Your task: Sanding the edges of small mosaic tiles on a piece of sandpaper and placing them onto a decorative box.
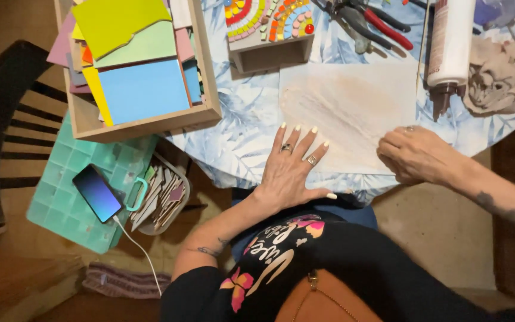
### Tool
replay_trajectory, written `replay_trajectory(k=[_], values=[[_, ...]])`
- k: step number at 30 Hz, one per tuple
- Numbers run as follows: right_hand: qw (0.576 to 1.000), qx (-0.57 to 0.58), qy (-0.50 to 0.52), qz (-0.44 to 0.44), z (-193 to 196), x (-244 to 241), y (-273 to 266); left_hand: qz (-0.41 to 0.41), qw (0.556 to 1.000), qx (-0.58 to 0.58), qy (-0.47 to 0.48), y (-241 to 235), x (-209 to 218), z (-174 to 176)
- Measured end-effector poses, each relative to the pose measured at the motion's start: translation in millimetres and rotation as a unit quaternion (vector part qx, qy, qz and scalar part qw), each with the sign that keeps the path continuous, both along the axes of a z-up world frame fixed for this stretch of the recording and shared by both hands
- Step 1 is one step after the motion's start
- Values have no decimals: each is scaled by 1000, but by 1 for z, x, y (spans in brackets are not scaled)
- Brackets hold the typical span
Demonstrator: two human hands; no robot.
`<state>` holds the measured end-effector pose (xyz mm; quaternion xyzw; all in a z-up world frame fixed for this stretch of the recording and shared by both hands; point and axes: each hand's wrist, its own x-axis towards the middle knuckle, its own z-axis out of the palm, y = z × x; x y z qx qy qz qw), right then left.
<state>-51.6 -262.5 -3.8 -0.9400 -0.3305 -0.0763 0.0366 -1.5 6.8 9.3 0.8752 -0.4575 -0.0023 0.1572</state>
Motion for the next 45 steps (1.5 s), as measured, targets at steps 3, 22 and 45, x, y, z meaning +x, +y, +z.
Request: replay_trajectory(k=[3, 22, 45], values=[[1000, 10, -10, -19, 10, 18, 20, -5, 1000, -1, 12, -1, 0, -4], [995, -71, 27, 68, 19, 14, 6, -14, 997, -2, -73, 3, 1, -2], [999, 27, 15, -23, 2, 44, -7, 41, 998, -49, 3, -8, 7, 4]])
